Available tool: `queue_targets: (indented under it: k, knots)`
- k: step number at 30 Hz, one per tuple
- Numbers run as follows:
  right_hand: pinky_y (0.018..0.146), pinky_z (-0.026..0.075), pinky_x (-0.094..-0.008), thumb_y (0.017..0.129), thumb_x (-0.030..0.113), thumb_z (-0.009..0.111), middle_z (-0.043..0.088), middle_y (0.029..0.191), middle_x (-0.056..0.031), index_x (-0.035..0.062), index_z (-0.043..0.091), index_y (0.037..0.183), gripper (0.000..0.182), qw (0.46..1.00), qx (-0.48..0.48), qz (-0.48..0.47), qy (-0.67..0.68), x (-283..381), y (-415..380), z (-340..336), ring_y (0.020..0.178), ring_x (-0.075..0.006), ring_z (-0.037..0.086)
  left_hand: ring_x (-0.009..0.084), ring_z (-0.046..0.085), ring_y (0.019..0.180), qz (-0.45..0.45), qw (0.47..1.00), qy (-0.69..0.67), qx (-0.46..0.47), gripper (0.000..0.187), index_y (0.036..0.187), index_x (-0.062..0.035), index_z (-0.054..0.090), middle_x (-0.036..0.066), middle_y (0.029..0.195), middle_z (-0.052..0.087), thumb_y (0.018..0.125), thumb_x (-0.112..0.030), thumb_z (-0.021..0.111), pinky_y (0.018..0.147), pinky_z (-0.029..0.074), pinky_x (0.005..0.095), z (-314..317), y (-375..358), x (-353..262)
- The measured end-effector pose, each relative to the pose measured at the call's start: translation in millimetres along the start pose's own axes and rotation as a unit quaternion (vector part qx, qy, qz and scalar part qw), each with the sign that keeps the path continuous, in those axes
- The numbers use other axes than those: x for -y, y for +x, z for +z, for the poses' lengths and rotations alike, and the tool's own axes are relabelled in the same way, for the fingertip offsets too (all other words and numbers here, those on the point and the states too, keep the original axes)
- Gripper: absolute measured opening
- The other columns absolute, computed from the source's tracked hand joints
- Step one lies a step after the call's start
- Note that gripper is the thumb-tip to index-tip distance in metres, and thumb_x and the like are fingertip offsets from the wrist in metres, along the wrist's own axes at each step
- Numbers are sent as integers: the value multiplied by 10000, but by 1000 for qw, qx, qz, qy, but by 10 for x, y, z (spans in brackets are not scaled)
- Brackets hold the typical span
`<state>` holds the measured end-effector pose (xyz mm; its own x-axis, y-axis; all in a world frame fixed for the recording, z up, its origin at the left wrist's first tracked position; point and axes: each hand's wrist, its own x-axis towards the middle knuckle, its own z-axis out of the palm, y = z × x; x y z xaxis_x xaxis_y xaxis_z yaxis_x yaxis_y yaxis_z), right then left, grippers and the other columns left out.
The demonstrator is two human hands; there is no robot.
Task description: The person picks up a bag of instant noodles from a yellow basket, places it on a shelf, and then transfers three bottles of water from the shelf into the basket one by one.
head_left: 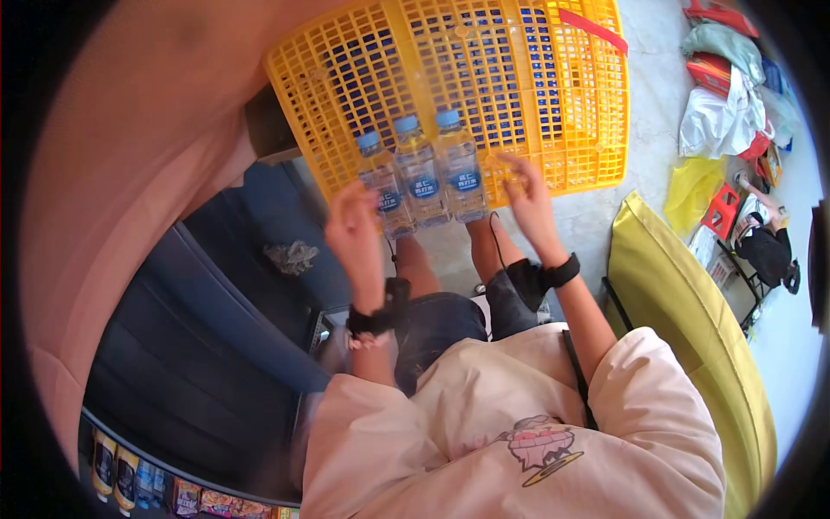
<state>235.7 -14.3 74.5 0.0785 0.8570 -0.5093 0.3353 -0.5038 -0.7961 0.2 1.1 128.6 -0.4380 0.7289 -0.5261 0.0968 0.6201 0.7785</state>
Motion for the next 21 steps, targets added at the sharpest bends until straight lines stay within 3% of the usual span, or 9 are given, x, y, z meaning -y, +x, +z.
queue_targets:
  k: [1,3,4,6,8,10,13,16,21]
  knots:
    - [966,378,-392,819,16,544,537,1227,-148,52,539,1186,368,991,-60,-70,-95,-73,78,-73,1099,-332,505,132,590,714,34,998,4,-55,210,1024,8,598,58,794,638,924,-134,480,656,454,258,-89,154,162]
    - [1032,298,-434,872,126,545,476,1297,-201,42,491,1258,398,970,-168,-96,-147,-230,319,-185,1203,-387,419,156,575,724,69,992,25,-100,242,1029,25,588,73,816,629,930,-156,462,678,450,280,-254,536,726]
    - [1032,298,-434,872,126,545,476,1297,-201,42,491,1258,398,970,-167,-95,-148,-276,433,-197,1203,-387,419,180,560,734,105,983,44,-142,277,1034,43,578,87,838,620,935,-178,444,699,447,301,-294,689,892]
    - [1066,230,-482,920,255,496,360,1382,-259,33,398,1348,492,917,-283,-98,-262,-350,623,-232,1291,-427,302,230,564,776,97,984,95,-116,323,1052,46,569,124,893,610,943,-219,421,728,448,335,-320,844,873]
    - [1075,188,-506,925,301,471,311,1407,-271,37,346,1380,541,899,-289,-82,-318,-498,727,-176,1311,-442,257,280,568,819,86,982,142,-90,369,1071,50,560,160,949,601,952,-260,399,756,449,369,-229,915,894]
    - [1087,116,-549,924,371,437,266,1435,-272,21,262,1418,630,869,-308,-72,-379,-589,758,-82,1343,-432,208,370,572,895,162,918,287,-222,426,1062,40,548,224,937,593,961,-336,374,770,451,408,-135,940,964]
    - [1093,108,-537,920,366,442,265,1439,-263,20,246,1424,642,864,-327,-70,-377,-605,759,-6,1352,-412,205,448,565,887,110,925,295,-211,447,1028,11,545,259,879,611,964,-386,351,745,452,477,-66,894,1054]
    - [1096,116,-528,926,326,424,265,1447,-243,20,255,1420,606,860,-327,-76,-385,-637,715,37,1357,-391,210,473,579,788,45,913,339,-223,439,993,-30,547,260,795,622,965,-409,328,666,453,528,-1,816,1038]
    - [1097,126,-521,925,305,416,268,1449,-234,21,281,1412,580,854,-331,-79,-394,-669,693,67,1355,-389,216,480,584,701,28,888,385,-250,437,971,-60,554,251,757,628,953,-433,327,588,442,574,37,802,1015]
